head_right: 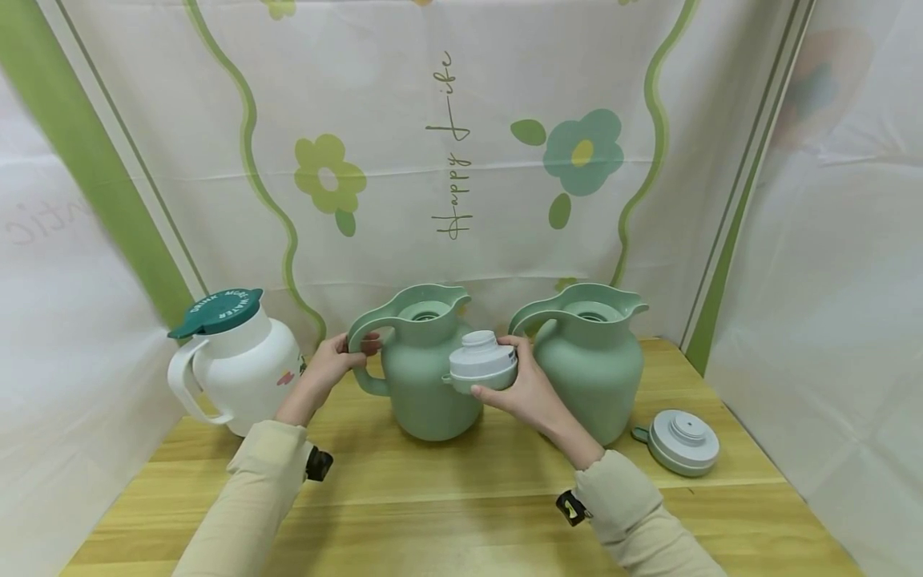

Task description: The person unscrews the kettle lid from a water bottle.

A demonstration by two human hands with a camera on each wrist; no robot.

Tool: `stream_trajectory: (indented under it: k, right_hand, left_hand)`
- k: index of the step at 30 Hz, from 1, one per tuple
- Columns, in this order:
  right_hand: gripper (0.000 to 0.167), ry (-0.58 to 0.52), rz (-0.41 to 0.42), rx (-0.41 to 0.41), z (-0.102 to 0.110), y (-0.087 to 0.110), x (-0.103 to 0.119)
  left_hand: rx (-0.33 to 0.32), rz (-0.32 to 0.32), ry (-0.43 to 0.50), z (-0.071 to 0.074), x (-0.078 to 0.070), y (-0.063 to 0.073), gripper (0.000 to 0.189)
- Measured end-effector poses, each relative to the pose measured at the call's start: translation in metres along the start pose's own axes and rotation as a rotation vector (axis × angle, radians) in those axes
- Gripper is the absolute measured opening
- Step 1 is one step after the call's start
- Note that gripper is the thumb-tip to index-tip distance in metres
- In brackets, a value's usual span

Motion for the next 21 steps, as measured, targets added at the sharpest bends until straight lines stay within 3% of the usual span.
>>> stream_trajectory:
  k: [6,12,21]
  right_hand:
    - [0.086,0.049,0.043,0.030,-0.003,0.004,-0.007]
    - [0.106,0.117,0.085,0.076,-0.007,0.008,-0.012]
    - [0.096,0.187,0.130,0.076,-0.011,0.008,-0.021]
  left_hand:
    - [0.005,-0.003,0.003,0.000,-0.001,0.001,0.045]
    - [0.003,0.001,0.001,0.000,-0.001,0.001,0.045]
    - [-0.011,0.008,0.005,0.000,0.001,0.001,0.045]
Point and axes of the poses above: each hand's wrist, its own y-axis away from the middle knuckle, its own z-axis out of the back of the hand, x = y × z, the point moved 7 cm from there along -y, towards the middle knuckle, and after that the axes turned 8 degrees about -z, right-handed, at the moved point
